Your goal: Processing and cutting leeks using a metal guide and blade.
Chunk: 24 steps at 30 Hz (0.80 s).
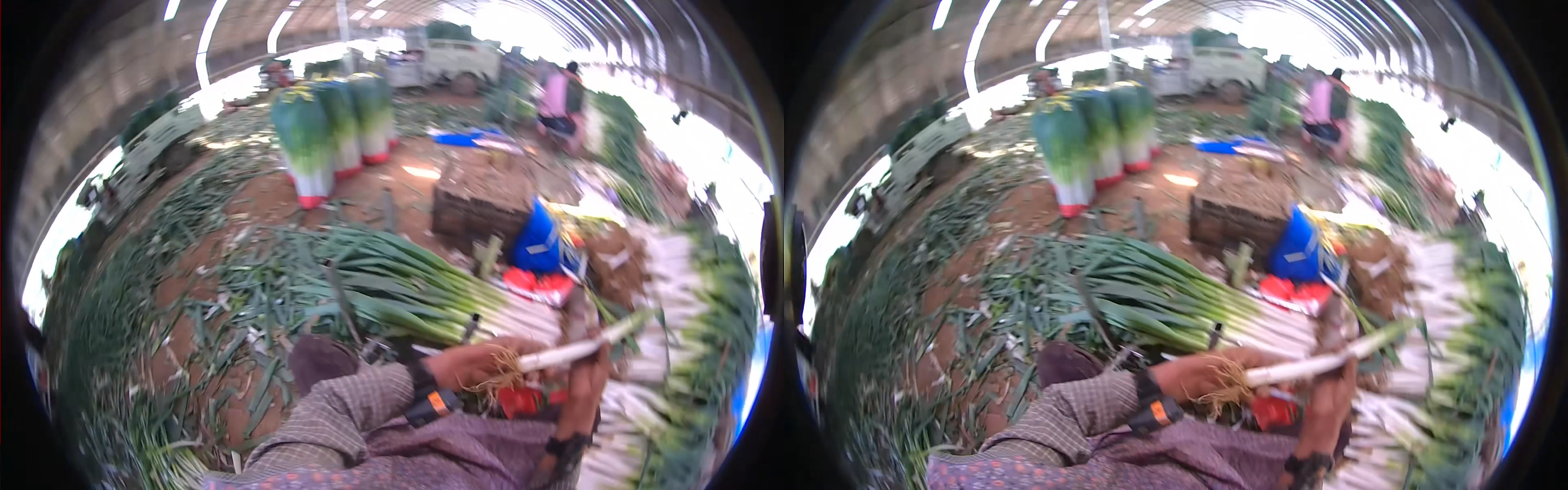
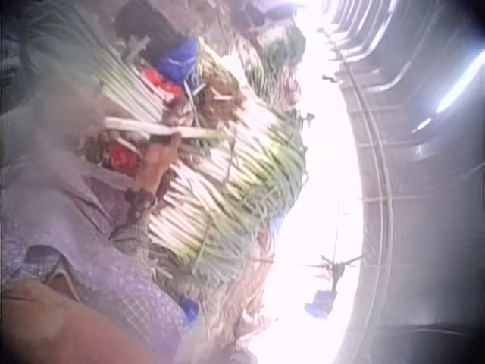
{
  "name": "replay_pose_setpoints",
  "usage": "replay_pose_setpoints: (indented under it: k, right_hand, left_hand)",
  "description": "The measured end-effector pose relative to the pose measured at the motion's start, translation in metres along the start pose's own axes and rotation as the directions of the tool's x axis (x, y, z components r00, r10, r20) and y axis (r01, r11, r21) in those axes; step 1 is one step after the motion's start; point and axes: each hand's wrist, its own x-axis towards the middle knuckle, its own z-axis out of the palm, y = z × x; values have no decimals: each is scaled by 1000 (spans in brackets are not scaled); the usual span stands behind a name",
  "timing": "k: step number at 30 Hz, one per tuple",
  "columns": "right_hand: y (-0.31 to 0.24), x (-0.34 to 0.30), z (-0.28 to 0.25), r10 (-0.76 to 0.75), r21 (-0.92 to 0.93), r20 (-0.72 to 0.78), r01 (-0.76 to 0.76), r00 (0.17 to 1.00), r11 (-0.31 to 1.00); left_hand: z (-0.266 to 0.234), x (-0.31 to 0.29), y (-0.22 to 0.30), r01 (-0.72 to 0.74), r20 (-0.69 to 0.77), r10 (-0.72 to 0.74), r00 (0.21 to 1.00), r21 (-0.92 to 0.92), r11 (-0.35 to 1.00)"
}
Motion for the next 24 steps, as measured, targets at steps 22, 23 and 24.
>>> replay_pose_setpoints:
  k: [22, 23, 24]
  right_hand:
    - [1, 14, -26, 41, 375, 126, -86, 991, 923]
    - [-2, 17, -27, 36, 359, 151, -88, 988, 929]
    - [-18, 28, -50, 28, 422, 120, -76, 992, 903]
  left_hand:
    - [21, -14, -7, -472, -342, 374, 862, -270, 839]
    - [31, -24, 3, -499, -395, 362, 845, -337, 798]
    - [32, -34, 12, -484, -369, 354, 859, -361, 797]
